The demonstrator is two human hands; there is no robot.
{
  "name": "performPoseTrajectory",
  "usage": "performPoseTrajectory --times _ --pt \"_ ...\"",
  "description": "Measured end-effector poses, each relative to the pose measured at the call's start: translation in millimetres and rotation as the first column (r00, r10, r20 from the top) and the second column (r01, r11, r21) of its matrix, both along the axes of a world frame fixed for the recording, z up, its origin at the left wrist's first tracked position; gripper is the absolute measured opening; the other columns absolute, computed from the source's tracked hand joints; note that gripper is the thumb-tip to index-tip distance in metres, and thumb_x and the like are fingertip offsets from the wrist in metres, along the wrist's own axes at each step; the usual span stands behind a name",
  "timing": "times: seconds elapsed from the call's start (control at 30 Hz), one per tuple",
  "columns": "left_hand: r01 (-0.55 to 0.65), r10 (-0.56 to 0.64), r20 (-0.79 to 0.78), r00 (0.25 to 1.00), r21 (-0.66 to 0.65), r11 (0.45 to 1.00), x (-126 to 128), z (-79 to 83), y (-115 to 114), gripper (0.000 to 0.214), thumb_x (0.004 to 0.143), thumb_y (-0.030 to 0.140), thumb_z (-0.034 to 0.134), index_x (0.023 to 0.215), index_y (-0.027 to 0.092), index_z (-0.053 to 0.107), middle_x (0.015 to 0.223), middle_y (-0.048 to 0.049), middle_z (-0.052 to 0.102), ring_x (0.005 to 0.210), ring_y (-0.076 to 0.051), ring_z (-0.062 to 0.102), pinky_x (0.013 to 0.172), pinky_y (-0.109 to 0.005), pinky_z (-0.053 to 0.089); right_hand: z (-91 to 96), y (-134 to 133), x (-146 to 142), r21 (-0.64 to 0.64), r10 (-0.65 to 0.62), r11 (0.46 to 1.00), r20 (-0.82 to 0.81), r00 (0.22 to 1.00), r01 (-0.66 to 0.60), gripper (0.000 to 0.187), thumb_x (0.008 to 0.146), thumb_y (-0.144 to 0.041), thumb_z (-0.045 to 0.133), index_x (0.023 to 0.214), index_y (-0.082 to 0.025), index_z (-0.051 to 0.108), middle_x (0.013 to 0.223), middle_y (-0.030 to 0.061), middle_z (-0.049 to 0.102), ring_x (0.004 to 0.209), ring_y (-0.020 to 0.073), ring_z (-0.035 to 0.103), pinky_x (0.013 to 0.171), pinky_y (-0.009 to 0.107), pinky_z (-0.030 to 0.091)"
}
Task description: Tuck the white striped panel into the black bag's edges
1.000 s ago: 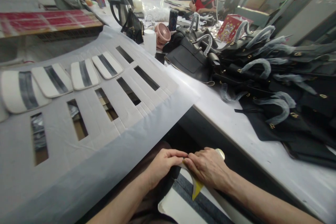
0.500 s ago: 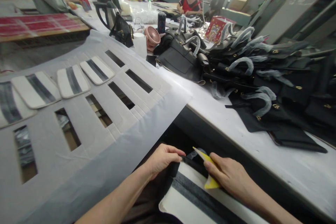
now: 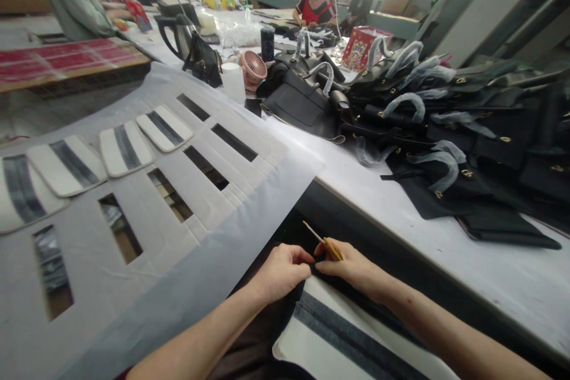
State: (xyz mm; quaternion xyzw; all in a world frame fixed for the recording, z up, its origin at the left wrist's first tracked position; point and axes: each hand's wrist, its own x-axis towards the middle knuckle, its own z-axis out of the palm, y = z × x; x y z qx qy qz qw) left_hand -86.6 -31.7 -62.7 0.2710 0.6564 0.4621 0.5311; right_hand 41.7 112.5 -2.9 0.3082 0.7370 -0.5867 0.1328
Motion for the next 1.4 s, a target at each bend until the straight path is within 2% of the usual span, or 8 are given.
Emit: performPoseTrajectory --times 0.07,0.23,0.5,0.7,1.03,1.27,1.4 --pt "-0.011 0.011 0.065 0.998 -0.004 1.000 -1.8 1.0 -1.1 0.031 0.065 0.019 0.061 0.092 0.014 0.075 0.081 -0.0062 0.073 0.072 -0.018 0.063 0.064 -0.027 0.043 -3.8 -3.2 -6.8 0.002 0.021 1.000 0.012 1.000 -0.021 0.022 0.071 -0.023 0.063 0.092 -0.015 0.062 0.075 -0.0017 0.056 0.070 0.0134 0.048 0.063 0.026 0.037" --pt "-0.031 0.038 0.294 0.955 -0.027 0.999 -8.2 8.6 -1.5 0.035 0.060 0.020 0.070 0.094 0.010 0.075 0.086 -0.0101 0.075 0.079 -0.021 0.065 0.077 -0.031 0.046 -9.2 -3.1 -9.0 -0.002 0.032 0.999 0.034 0.999 -0.032 0.022 0.070 -0.022 0.064 0.090 -0.015 0.064 0.077 -0.0016 0.059 0.071 0.0131 0.049 0.063 0.026 0.037" --pt "-0.008 0.026 0.257 0.966 -0.070 0.997 -10.9 10.3 1.5 0.034 0.057 0.018 0.071 0.090 0.010 0.076 0.083 -0.0097 0.075 0.076 -0.020 0.064 0.074 -0.030 0.045 -11.5 -4.0 -9.7 0.013 0.053 0.998 0.054 0.997 -0.054 0.020 0.071 -0.022 0.064 0.090 -0.016 0.062 0.077 -0.0023 0.057 0.070 0.0125 0.047 0.063 0.026 0.036" --pt "-0.009 0.044 0.377 0.925 -0.092 0.996 -16.2 18.8 -3.0 0.041 0.057 0.020 0.075 0.096 0.011 0.077 0.091 -0.0108 0.076 0.086 -0.020 0.065 0.084 -0.030 0.045 -5.7 -8.0 -11.7 0.025 0.063 0.998 0.057 0.996 -0.065 0.019 0.070 -0.018 0.061 0.089 -0.016 0.061 0.076 -0.0022 0.057 0.070 0.0129 0.048 0.062 0.025 0.036" --pt "0.060 -0.019 0.285 0.958 -0.136 0.989 -19.9 26.8 6.2 0.036 0.054 0.017 0.069 0.088 0.010 0.078 0.084 -0.0089 0.075 0.081 -0.021 0.064 0.079 -0.031 0.045 -15.4 -6.9 -10.4 0.014 0.064 0.998 0.058 0.996 -0.065 0.017 0.070 -0.019 0.061 0.086 -0.016 0.060 0.075 -0.0027 0.057 0.068 0.0124 0.049 0.061 0.024 0.036" --pt "0.126 -0.115 0.114 0.987 -0.096 0.987 -19.5 18.6 10.4 0.033 0.055 0.018 0.064 0.085 0.011 0.076 0.083 -0.0082 0.074 0.085 -0.025 0.066 0.079 -0.033 0.049 -8.3 -8.3 -14.2 0.058 0.083 0.994 0.092 0.992 -0.089 0.017 0.068 -0.016 0.059 0.085 -0.015 0.061 0.076 -0.0009 0.059 0.069 0.0133 0.050 0.059 0.025 0.034" --pt "0.125 -0.120 0.068 0.990 -0.072 0.990 -15.6 15.1 12.2 0.030 0.055 0.016 0.061 0.082 0.014 0.075 0.081 -0.0062 0.073 0.082 -0.025 0.065 0.075 -0.031 0.049 -7.9 -11.5 -17.2 0.072 0.084 0.993 0.106 0.991 -0.092 0.015 0.067 -0.016 0.060 0.081 -0.015 0.058 0.076 -0.0006 0.058 0.069 0.0132 0.049 0.057 0.025 0.031"
